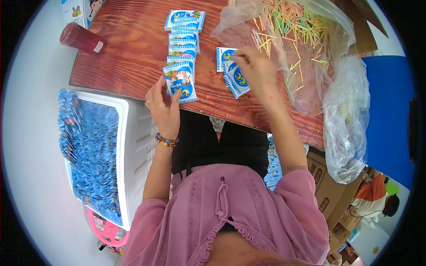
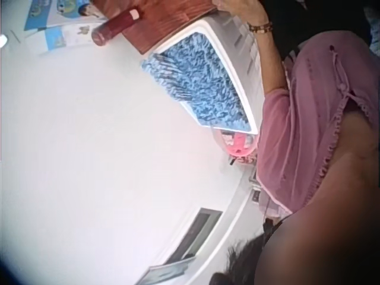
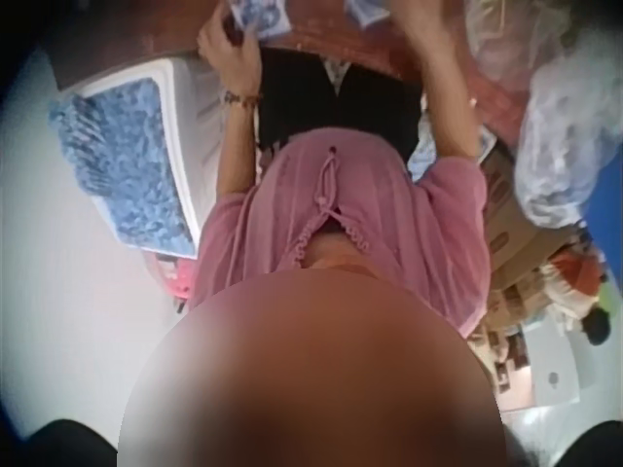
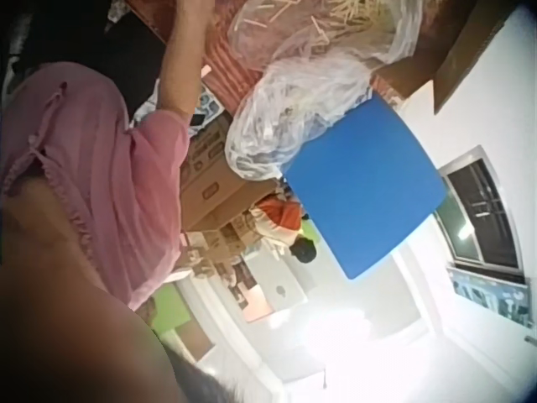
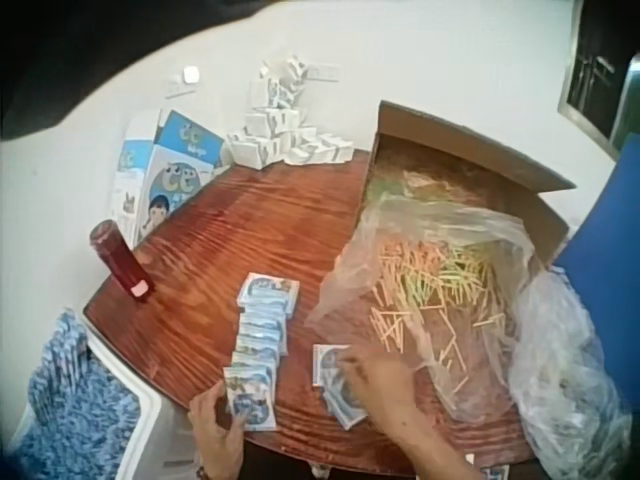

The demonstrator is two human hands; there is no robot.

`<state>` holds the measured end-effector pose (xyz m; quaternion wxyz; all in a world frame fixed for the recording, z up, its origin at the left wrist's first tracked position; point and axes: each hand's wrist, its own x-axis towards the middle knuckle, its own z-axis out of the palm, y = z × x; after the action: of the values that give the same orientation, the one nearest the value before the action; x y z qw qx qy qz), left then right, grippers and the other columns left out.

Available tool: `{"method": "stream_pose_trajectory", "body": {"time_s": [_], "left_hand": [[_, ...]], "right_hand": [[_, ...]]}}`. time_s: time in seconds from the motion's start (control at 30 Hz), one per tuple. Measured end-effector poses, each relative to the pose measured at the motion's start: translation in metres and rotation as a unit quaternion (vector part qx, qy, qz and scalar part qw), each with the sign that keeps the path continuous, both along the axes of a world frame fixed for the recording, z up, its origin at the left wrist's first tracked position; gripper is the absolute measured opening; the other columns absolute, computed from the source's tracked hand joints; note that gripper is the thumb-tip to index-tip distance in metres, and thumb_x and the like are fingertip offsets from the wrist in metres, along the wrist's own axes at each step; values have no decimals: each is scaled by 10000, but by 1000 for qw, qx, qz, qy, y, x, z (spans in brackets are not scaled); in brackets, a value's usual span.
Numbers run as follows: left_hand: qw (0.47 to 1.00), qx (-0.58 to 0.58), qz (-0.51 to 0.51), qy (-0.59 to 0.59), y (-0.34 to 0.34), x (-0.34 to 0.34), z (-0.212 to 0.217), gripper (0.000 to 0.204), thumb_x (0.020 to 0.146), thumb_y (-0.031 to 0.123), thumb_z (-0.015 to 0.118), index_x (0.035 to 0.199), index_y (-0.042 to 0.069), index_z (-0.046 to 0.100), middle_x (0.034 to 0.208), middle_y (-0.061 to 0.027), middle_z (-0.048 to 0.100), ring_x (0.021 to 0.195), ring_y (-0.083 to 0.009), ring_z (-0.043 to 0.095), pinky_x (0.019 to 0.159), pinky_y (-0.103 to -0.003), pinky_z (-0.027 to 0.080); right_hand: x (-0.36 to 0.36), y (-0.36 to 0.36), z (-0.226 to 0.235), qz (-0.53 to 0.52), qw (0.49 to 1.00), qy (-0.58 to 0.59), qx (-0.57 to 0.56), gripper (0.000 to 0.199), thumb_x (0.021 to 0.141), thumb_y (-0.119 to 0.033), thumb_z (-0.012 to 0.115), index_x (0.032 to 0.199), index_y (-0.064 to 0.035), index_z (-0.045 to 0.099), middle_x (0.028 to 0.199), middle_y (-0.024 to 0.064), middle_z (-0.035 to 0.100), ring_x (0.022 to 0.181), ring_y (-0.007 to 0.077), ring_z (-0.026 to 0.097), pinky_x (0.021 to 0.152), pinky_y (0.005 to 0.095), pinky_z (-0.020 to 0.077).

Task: Packaging small wooden sticks or toothpicks into plastic packets at a workspace.

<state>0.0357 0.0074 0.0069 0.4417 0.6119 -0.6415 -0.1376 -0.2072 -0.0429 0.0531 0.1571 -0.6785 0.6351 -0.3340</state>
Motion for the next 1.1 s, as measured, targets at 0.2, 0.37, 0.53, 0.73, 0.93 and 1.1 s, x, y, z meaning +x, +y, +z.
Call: {"method": "stream_pose_trajectory", "body": {"time_s": [0.2,0.37,0.53,0.73,0.93,1.1], "left_hand": [[992,-101,-32,62,6,-29,10,343,812,51,686,1141,7,602,1130,-144,585,1076,-296,513,934,-397,383],[977,-81,-185,67,4,-65,23,294,810,22,673,1098,10,613,1036,-123,615,984,-266,567,876,-369,423],[963,51,-172,200,-4,-89,23,297,822,28,675,1109,3,605,1014,-100,615,963,-237,583,822,-322,458],[882,120,-175,421,-25,-120,48,261,852,42,672,1097,-24,610,1043,-81,623,983,-144,591,826,-253,484],[782,190,-211,554,-26,-127,42,138,866,51,678,985,-18,681,895,-52,700,755,-61,632,679,-196,505],[775,222,-220,549,-20,-121,36,152,863,41,678,999,-27,674,926,-60,696,784,-67,633,697,-207,509]], "right_hand": [[-57,7,-10,-37,989,135,-37,201,807,-181,683,942,-35,651,929,92,631,796,228,608,706,317,471],[-60,3,-8,4,1000,-18,-10,140,835,-140,637,909,-39,699,886,112,632,797,228,610,693,306,463],[-63,6,1,0,995,-77,-60,131,875,-110,610,903,-20,701,851,53,652,749,136,589,662,261,447],[-70,17,11,27,932,-359,44,124,905,-117,626,902,-13,694,825,-8,659,766,56,570,682,212,440],[-67,38,5,80,870,-480,73,117,888,-87,643,959,0,675,895,35,687,811,68,604,729,227,478],[-69,43,10,103,893,-420,125,121,859,-57,665,961,5,689,879,24,685,815,70,606,722,223,483]]}}
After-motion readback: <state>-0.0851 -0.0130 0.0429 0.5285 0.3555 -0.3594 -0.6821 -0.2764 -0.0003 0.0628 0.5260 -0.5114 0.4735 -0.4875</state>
